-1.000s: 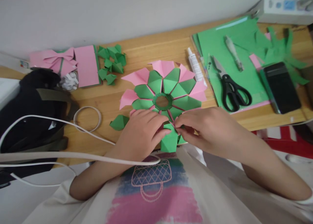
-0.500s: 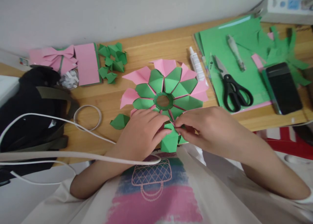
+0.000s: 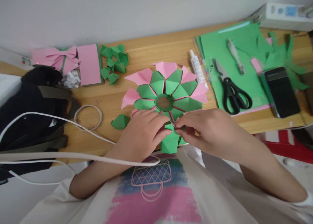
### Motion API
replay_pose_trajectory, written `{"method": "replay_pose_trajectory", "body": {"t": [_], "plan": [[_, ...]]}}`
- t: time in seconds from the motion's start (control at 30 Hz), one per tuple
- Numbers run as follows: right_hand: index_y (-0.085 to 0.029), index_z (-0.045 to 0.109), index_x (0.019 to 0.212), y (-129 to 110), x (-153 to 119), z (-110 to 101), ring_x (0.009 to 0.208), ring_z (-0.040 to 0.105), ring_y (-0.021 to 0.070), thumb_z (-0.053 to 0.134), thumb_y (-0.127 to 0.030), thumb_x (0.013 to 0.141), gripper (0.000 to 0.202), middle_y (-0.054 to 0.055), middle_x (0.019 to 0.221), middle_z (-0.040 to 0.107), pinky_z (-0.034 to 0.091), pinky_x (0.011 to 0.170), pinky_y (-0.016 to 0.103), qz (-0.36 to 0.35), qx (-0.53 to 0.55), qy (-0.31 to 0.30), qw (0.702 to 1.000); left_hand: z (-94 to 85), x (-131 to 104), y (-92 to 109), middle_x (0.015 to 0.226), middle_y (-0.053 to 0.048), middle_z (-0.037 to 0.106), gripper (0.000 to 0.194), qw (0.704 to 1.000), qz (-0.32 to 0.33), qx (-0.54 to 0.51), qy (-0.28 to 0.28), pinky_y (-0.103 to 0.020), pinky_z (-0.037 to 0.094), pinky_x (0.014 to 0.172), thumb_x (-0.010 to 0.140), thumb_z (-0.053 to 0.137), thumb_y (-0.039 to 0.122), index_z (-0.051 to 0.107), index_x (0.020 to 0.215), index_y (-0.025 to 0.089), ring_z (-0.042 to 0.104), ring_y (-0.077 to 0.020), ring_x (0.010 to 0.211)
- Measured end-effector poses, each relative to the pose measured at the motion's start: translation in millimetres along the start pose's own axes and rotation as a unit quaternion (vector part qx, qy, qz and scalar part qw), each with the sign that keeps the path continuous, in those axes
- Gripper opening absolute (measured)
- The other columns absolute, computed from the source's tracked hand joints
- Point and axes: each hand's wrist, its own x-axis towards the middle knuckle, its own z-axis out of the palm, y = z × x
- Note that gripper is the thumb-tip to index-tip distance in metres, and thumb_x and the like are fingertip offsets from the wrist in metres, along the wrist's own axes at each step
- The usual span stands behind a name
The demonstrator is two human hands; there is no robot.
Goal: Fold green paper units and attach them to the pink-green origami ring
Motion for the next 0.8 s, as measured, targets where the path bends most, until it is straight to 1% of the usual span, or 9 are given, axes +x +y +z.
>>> {"method": "replay_pose_trajectory", "body": {"t": [0.27,0.57,0.67,0.8], "plan": [[-0.018,0.066,0.077,-3.5,2.0,0.7,0.059,0.059,0.0139,0.053,-0.021,0.091,0.019,0.001,0.067,0.067,0.026,0.052,0.028,0.015,-0.022,-0.011,1.000,0.1,0.4,-0.1,0.092,-0.008,0.069,0.022,1.000,0.005,-0.004,0.009,-0.042,0.046,0.077,0.098,0.048,0.030,0.063,0.100,0.014,0.062,-0.0273,0.088],[-0.018,0.064,0.074,-1.3,-1.5,4.0,0.051,0.054,0.0114,0.054,-0.018,0.088,0.017,-0.002,0.059,0.063,0.022,0.050,0.027,-0.005,-0.027,0.050,0.998,-0.2,1.7,0.5,0.090,-0.006,0.068,0.018,1.000,0.001,0.002,0.008,-0.039,0.044,0.078,0.097,0.052,0.029,0.063,0.099,0.015,0.061,-0.0250,0.088],[-0.018,0.064,0.074,-0.8,-2.8,4.1,0.053,0.055,0.0118,0.055,-0.018,0.088,0.017,-0.002,0.059,0.063,0.023,0.050,0.027,-0.007,-0.026,0.050,0.998,0.1,1.2,0.3,0.089,-0.006,0.068,0.018,1.000,0.005,0.001,0.014,-0.039,0.044,0.077,0.097,0.052,0.029,0.063,0.098,0.015,0.061,-0.0251,0.087],[-0.018,0.063,0.074,0.4,-3.2,2.3,0.055,0.057,0.0125,0.055,-0.021,0.089,0.018,-0.001,0.062,0.065,0.025,0.051,0.027,-0.009,-0.021,0.034,0.999,0.7,1.2,0.6,0.088,-0.006,0.067,0.018,1.000,0.004,-0.003,0.015,-0.040,0.045,0.078,0.096,0.053,0.028,0.063,0.098,0.014,0.061,-0.0256,0.086]]}}
